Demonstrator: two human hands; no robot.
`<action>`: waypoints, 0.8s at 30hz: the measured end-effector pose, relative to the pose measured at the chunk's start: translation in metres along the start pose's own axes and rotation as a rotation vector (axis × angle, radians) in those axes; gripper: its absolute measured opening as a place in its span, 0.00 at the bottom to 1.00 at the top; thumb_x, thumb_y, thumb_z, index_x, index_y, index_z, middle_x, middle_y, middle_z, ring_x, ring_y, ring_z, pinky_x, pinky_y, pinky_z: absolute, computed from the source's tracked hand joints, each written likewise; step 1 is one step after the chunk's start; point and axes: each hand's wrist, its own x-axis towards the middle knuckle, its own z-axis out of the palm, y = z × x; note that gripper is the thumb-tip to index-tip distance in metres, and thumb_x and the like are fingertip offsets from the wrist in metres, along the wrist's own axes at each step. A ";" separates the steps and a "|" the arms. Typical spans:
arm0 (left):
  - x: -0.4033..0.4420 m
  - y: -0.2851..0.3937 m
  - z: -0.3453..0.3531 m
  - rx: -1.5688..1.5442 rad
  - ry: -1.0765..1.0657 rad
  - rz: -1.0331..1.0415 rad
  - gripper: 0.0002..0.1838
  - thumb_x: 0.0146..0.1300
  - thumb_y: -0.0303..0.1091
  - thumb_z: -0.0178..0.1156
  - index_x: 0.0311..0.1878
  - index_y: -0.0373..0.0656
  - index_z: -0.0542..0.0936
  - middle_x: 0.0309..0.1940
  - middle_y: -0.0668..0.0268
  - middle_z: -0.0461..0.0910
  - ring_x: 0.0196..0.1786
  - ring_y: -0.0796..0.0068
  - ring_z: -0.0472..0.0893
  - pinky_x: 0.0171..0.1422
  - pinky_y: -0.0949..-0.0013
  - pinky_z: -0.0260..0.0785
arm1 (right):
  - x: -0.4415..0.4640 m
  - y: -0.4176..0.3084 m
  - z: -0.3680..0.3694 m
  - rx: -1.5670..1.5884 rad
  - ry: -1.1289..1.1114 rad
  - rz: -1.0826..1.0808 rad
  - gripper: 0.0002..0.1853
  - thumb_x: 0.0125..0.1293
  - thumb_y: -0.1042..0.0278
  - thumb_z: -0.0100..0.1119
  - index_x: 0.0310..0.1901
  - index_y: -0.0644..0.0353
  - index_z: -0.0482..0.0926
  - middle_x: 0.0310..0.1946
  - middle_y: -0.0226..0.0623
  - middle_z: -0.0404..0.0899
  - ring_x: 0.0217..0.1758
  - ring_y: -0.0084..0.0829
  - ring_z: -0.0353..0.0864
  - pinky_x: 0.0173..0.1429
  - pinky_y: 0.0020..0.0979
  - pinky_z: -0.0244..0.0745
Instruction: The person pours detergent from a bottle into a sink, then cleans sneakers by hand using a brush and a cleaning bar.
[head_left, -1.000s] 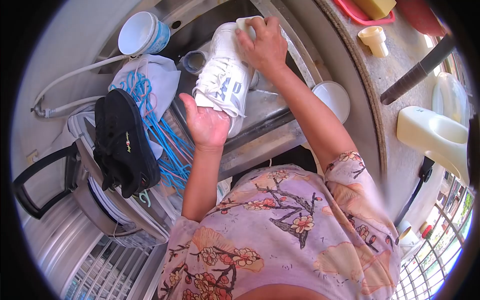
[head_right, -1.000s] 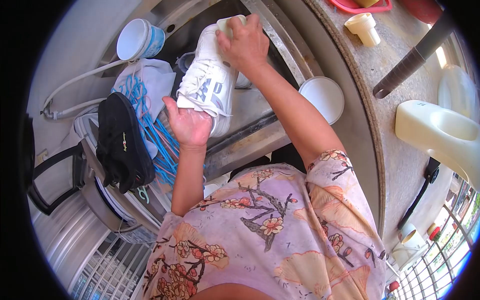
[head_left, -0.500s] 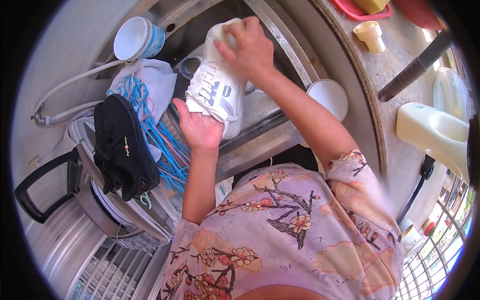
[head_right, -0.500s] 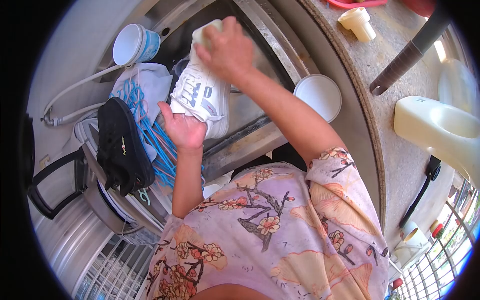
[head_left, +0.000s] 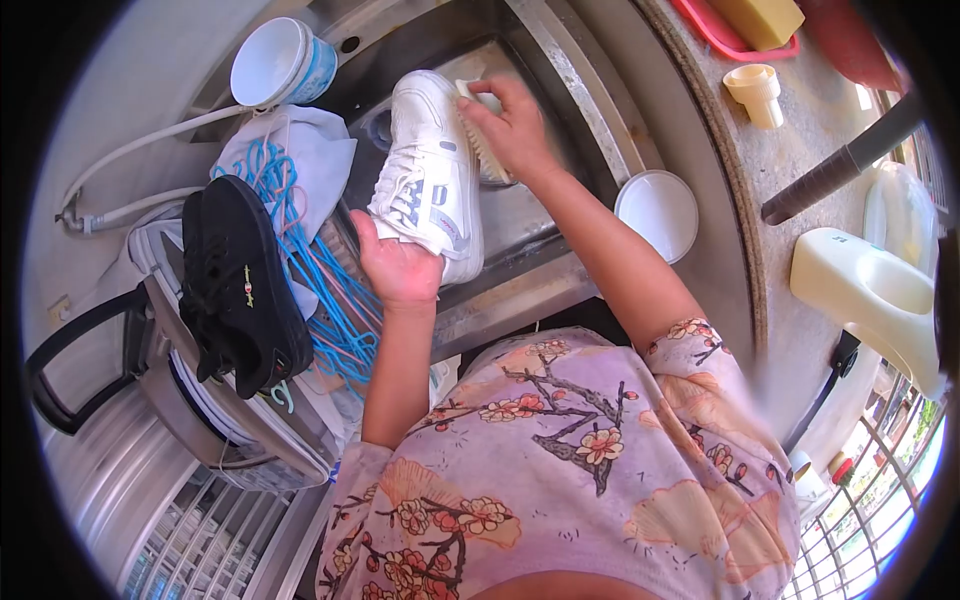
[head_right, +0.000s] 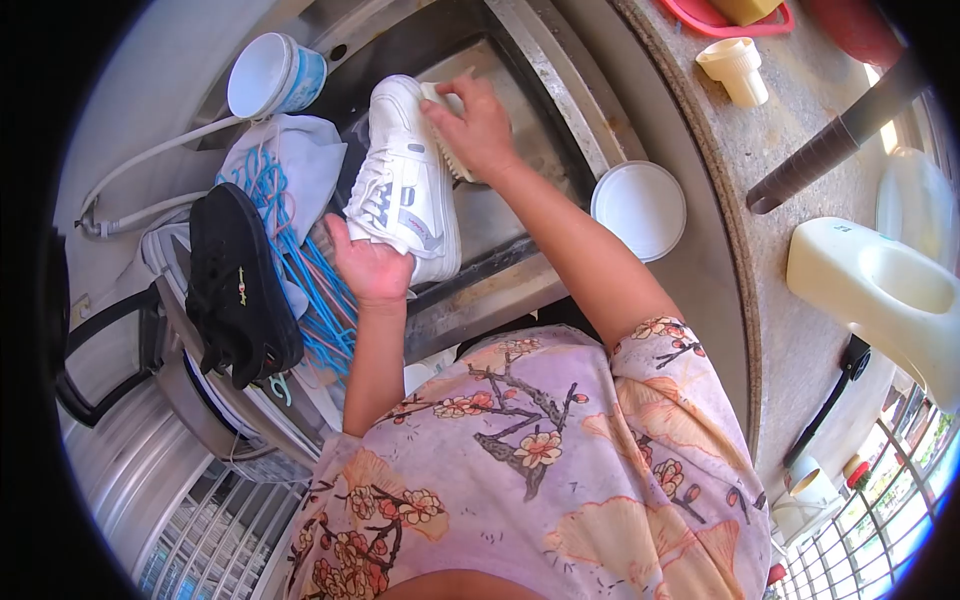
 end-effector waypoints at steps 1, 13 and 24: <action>0.003 -0.001 -0.011 -0.002 0.021 0.017 0.40 0.68 0.61 0.40 0.70 0.34 0.58 0.69 0.53 0.61 0.72 0.52 0.59 0.76 0.49 0.44 | -0.001 0.014 -0.002 0.537 -0.172 0.427 0.17 0.62 0.55 0.57 0.47 0.58 0.75 0.44 0.50 0.73 0.40 0.44 0.79 0.37 0.41 0.78; 0.004 0.008 -0.033 -0.096 0.007 0.067 0.37 0.69 0.56 0.44 0.70 0.34 0.57 0.68 0.54 0.62 0.70 0.54 0.62 0.75 0.51 0.50 | -0.029 0.035 0.009 1.356 -0.393 0.867 0.23 0.67 0.57 0.52 0.56 0.67 0.69 0.47 0.54 0.76 0.42 0.40 0.81 0.38 0.35 0.81; -0.004 -0.011 -0.032 0.163 0.057 0.059 0.25 0.64 0.26 0.50 0.66 0.36 0.64 0.60 0.56 0.72 0.63 0.58 0.72 0.70 0.55 0.61 | 0.011 -0.029 0.022 0.052 0.021 0.040 0.23 0.56 0.53 0.64 0.46 0.61 0.76 0.45 0.45 0.72 0.50 0.48 0.76 0.50 0.41 0.72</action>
